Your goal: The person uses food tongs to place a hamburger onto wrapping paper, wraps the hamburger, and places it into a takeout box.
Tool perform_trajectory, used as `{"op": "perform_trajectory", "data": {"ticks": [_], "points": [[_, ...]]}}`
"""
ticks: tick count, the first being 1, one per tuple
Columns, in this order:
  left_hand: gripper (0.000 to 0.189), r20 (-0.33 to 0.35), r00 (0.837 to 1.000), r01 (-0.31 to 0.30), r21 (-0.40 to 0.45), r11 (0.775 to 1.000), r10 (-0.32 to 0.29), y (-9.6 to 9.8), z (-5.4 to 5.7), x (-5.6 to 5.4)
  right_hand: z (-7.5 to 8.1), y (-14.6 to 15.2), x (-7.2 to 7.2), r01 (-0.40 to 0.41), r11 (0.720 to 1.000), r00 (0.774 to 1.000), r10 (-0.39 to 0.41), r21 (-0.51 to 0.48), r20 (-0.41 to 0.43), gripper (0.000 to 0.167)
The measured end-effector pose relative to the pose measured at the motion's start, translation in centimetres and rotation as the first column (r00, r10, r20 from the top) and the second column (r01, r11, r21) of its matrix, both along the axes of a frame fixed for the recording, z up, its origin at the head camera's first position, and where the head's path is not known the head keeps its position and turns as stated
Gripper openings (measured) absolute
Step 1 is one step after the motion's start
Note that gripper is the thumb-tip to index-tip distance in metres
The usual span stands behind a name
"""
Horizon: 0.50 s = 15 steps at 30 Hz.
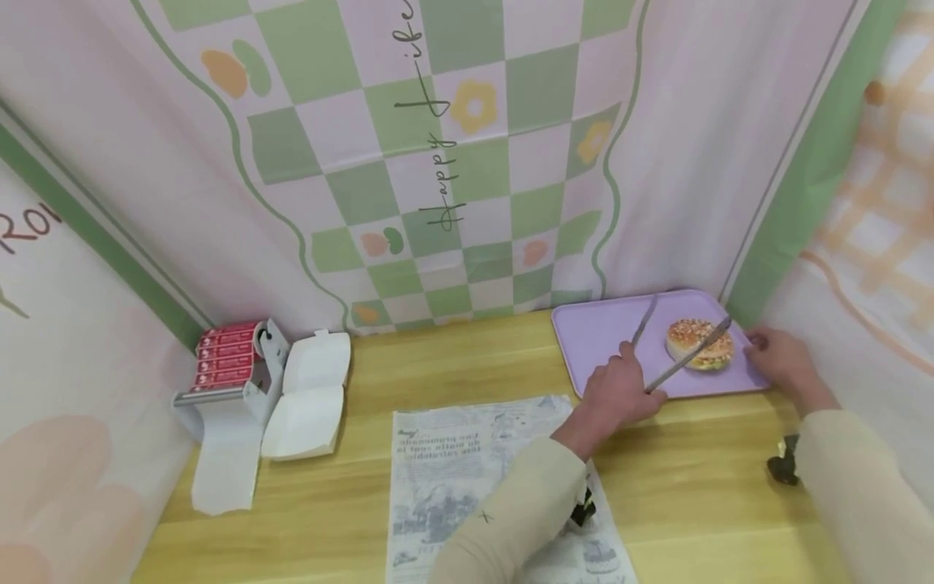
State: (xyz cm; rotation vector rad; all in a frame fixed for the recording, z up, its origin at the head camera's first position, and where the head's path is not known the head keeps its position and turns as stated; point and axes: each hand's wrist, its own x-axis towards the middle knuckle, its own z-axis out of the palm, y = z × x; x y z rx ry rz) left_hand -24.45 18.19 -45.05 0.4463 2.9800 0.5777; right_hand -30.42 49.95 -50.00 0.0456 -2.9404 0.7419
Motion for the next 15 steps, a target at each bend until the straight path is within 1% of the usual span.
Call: {"op": "perform_trajectory", "data": {"ticks": [4,7,10,12,15], "points": [[0.071,-0.031,0.998,0.051,-0.094,0.994,-0.054,0.3,-0.4,-0.4,-0.2,0.3,0.1,0.005,1.000,1.000,-0.005,0.005,-0.003,0.036],[0.067,-0.026,0.997,0.070,-0.150,0.986,-0.075,0.6,-0.8,-0.8,-0.4,0.4,0.2,0.002,1.000,1.000,-0.002,0.005,-0.008,0.036],[0.071,-0.009,0.996,0.084,-0.197,0.977,-0.087,0.8,-0.8,-1.2,-0.5,0.4,0.2,-0.003,1.000,1.000,0.003,0.002,-0.024,0.036],[0.077,0.008,0.994,0.104,-0.217,0.971,-0.105,0.8,-0.7,-1.5,-0.5,0.4,0.2,-0.007,1.000,0.999,0.007,0.004,-0.046,0.035],[0.084,0.034,0.992,0.127,-0.227,0.965,-0.123,0.9,-0.6,-1.9,-0.4,0.2,0.3,-0.007,1.000,0.997,0.008,0.009,-0.072,0.033]]}}
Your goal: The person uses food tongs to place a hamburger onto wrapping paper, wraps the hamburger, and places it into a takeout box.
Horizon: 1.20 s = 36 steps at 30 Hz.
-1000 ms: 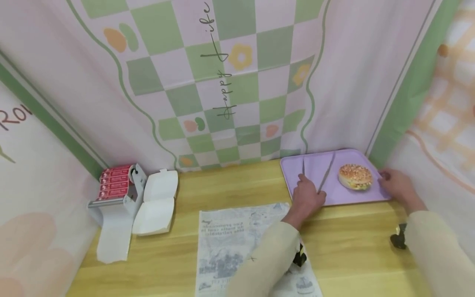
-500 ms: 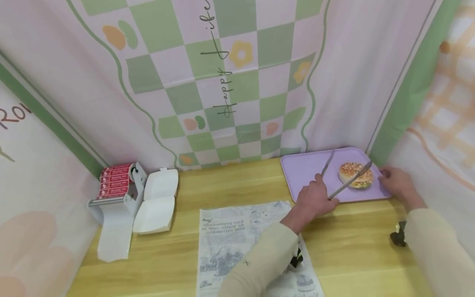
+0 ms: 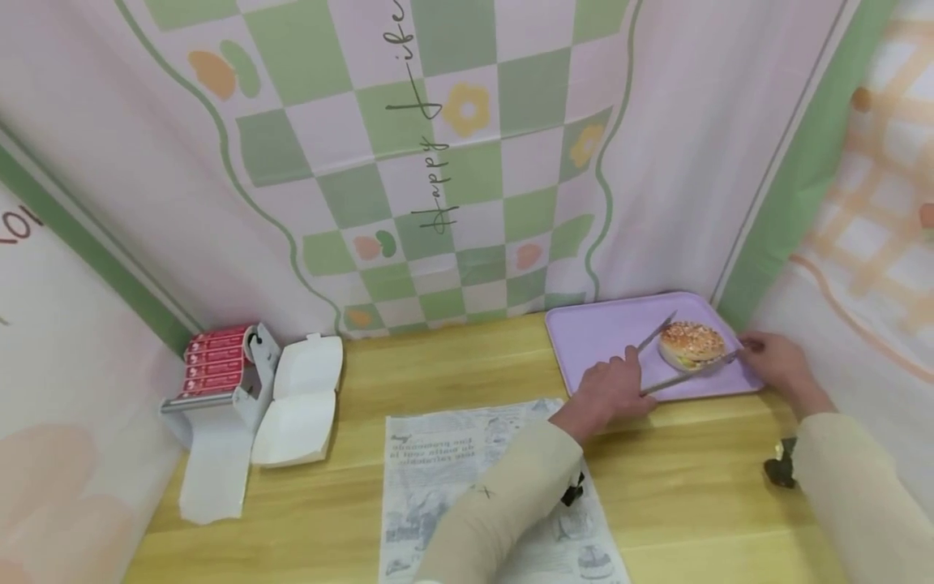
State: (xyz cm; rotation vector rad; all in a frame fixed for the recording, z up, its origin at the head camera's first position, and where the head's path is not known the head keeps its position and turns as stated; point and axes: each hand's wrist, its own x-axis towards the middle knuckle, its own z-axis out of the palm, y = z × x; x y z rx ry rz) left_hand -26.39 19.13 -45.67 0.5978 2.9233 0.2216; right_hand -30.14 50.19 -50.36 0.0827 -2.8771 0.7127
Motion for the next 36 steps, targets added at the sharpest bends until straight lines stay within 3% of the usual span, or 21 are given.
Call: {"op": "perform_trajectory", "data": {"ticks": [5,13,19,25,36], "points": [[0.084,0.035,0.999,0.005,-0.009,1.000,-0.005,0.1,0.0,-0.6,0.4,-0.6,0.3,0.007,1.000,1.000,-0.007,-0.008,-0.015,0.031],[0.080,0.074,0.997,0.030,-0.018,0.999,-0.029,-0.2,-0.1,-1.6,0.6,-1.2,0.5,0.020,0.999,0.999,-0.019,-0.043,0.031,0.034],[0.066,0.060,0.994,0.095,-0.028,0.995,-0.093,-0.5,-0.2,-2.6,0.5,-1.2,0.5,0.029,0.999,0.999,-0.028,-0.045,0.029,0.034],[0.076,0.069,0.986,0.155,-0.081,0.985,-0.150,-0.4,-0.3,-3.2,0.6,-1.1,0.5,0.034,0.998,0.999,-0.033,-0.051,0.018,0.034],[0.066,0.036,0.985,0.168,-0.069,0.983,-0.166,-0.9,-1.3,-3.8,0.2,-0.9,0.8,0.053,0.997,0.998,-0.052,-0.052,0.034,0.036]]}}
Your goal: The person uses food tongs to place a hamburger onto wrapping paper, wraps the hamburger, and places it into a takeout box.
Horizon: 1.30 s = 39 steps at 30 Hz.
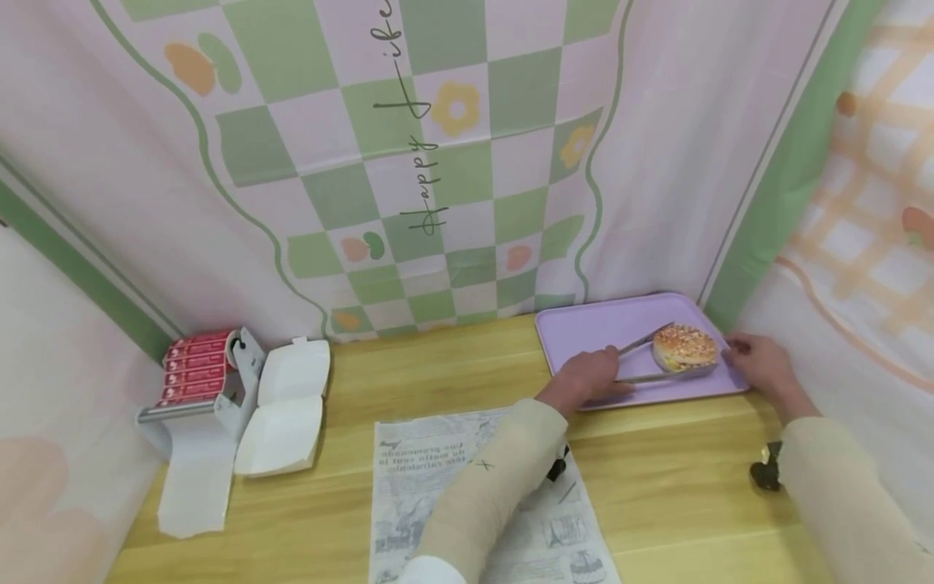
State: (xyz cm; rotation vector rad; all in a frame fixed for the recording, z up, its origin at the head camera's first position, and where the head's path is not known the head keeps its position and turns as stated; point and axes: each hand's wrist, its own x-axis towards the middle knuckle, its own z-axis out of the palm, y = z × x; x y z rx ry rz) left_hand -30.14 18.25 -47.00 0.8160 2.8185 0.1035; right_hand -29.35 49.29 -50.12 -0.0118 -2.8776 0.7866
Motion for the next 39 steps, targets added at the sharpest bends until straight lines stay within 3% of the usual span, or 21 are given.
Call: {"op": "perform_trajectory", "data": {"ticks": [8,16,22,28,39], "points": [[0.063,-0.002,1.000,-0.004,0.019,1.000,0.004,-1.1,0.1,0.0,-0.3,0.1,-0.2,0.006,1.000,1.000,-0.006,-0.005,-0.010,0.035],[0.059,-0.022,1.000,0.022,0.027,0.999,-0.022,-3.1,1.9,0.1,-0.7,0.5,-0.5,-0.004,1.000,0.999,0.005,0.008,-0.036,0.034],[0.055,-0.054,0.994,0.094,0.054,0.994,-0.091,-5.6,2.4,0.3,-1.0,1.2,-0.8,-0.028,0.999,0.997,0.029,0.025,-0.072,0.032],[0.056,-0.077,0.987,0.147,0.059,0.987,-0.142,-8.3,2.6,1.0,-0.4,0.8,-0.1,-0.049,0.998,0.996,0.052,0.041,-0.079,0.030],[0.057,-0.147,0.973,0.184,0.037,0.982,-0.176,-14.1,2.9,3.5,-1.3,1.7,-0.9,-0.047,0.998,0.996,0.050,0.045,-0.079,0.031]]}}
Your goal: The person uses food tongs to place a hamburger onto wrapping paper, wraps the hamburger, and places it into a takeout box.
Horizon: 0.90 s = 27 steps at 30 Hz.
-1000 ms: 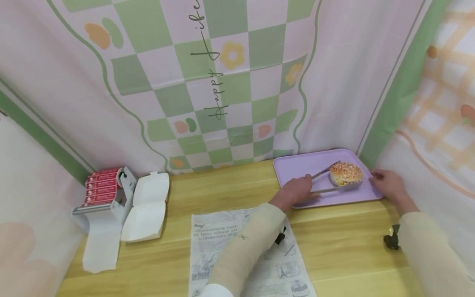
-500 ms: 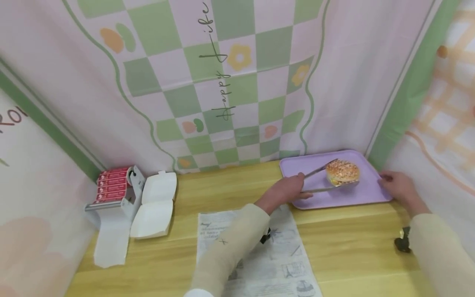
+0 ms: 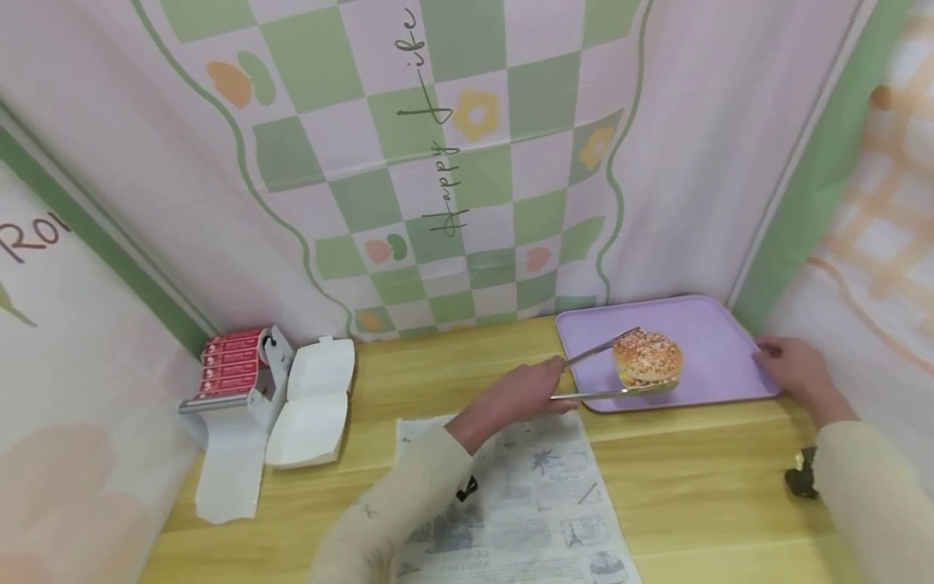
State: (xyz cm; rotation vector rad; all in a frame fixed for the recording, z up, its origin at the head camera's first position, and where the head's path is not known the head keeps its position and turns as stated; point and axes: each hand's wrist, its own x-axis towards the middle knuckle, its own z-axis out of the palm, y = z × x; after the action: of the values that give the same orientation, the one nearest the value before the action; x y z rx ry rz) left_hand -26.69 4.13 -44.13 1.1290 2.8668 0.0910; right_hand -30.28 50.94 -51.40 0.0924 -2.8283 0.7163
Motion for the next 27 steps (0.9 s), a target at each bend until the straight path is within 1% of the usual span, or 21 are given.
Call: {"op": "perform_trajectory", "data": {"ticks": [3,7,10,13,15,18,22,25,27], "points": [[0.054,0.003,1.000,0.020,0.028,0.999,-0.020,-1.8,0.1,1.0,-0.2,0.4,0.1,0.013,1.000,1.000,-0.013,-0.007,0.010,0.033],[0.050,0.041,0.999,0.022,0.077,0.997,-0.026,-4.5,0.1,2.5,0.3,0.2,0.4,0.007,1.000,1.000,-0.006,-0.021,0.023,0.035],[0.049,0.071,0.997,0.011,0.101,0.995,-0.018,-6.5,-0.1,3.7,0.7,-0.3,0.7,0.001,1.000,1.000,0.000,-0.022,0.019,0.034],[0.052,0.083,0.996,0.000,0.111,0.994,-0.009,-8.5,-0.4,4.9,0.9,-0.6,0.9,0.003,1.000,1.000,-0.003,-0.022,0.019,0.033],[0.056,0.084,0.996,-0.017,0.107,0.994,0.008,-9.7,-0.6,5.7,1.0,-0.7,1.0,0.007,1.000,1.000,-0.006,-0.024,0.024,0.033],[0.059,0.091,0.995,-0.056,0.106,0.993,0.046,-11.6,-0.7,7.0,1.1,-0.9,1.0,0.011,1.000,0.999,-0.010,-0.027,0.033,0.034],[0.057,0.072,0.994,-0.087,0.116,0.989,0.079,-14.0,-0.7,8.6,1.2,-1.0,0.9,0.011,0.999,0.999,-0.009,-0.037,0.050,0.035],[0.059,0.043,0.995,-0.093,0.130,0.987,0.088,-15.7,-0.8,10.0,1.1,-0.9,0.6,0.009,0.999,0.998,-0.006,-0.043,0.063,0.037],[0.060,0.042,0.993,-0.112,0.136,0.984,0.107,-16.8,-0.8,11.0,0.9,-0.7,0.3,0.011,0.999,0.998,-0.008,-0.039,0.063,0.037]]}}
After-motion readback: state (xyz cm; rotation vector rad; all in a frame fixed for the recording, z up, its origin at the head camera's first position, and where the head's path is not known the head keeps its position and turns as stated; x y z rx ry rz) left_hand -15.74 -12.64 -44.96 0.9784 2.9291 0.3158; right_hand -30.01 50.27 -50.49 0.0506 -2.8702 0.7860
